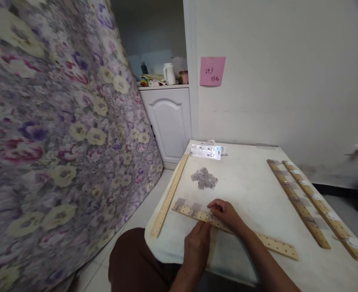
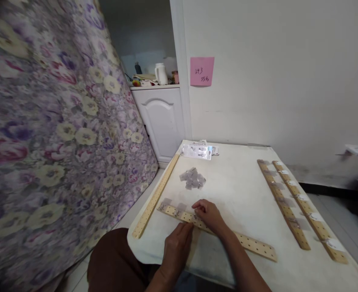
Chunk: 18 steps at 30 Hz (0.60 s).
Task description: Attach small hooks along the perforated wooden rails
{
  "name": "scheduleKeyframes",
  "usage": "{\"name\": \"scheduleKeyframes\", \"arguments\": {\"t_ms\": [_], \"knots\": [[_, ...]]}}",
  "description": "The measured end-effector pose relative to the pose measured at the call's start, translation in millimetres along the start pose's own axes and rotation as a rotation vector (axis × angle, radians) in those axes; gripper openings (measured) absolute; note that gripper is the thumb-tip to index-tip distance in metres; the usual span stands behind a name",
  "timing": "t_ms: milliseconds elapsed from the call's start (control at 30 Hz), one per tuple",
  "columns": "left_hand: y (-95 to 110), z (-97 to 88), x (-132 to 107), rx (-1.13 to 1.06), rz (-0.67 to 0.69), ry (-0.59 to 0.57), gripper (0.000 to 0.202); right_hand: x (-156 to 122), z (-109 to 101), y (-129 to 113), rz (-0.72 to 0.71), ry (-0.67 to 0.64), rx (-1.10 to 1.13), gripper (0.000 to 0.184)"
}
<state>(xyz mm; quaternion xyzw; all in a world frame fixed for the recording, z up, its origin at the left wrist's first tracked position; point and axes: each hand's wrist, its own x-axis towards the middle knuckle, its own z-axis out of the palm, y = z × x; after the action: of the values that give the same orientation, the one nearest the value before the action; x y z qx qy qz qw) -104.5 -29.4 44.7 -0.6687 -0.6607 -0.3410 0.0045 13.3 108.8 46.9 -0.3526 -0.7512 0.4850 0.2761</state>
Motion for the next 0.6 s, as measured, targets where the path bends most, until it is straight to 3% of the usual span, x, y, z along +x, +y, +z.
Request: {"name": "scheduleKeyframes", "arguments": {"t_ms": [600], "knots": [[2.8,-2.5,8.7,0.083,-0.068,-0.018,0.02,-0.4,0.8,-1.5,0.02,0.016,0.041,0.019]]}}
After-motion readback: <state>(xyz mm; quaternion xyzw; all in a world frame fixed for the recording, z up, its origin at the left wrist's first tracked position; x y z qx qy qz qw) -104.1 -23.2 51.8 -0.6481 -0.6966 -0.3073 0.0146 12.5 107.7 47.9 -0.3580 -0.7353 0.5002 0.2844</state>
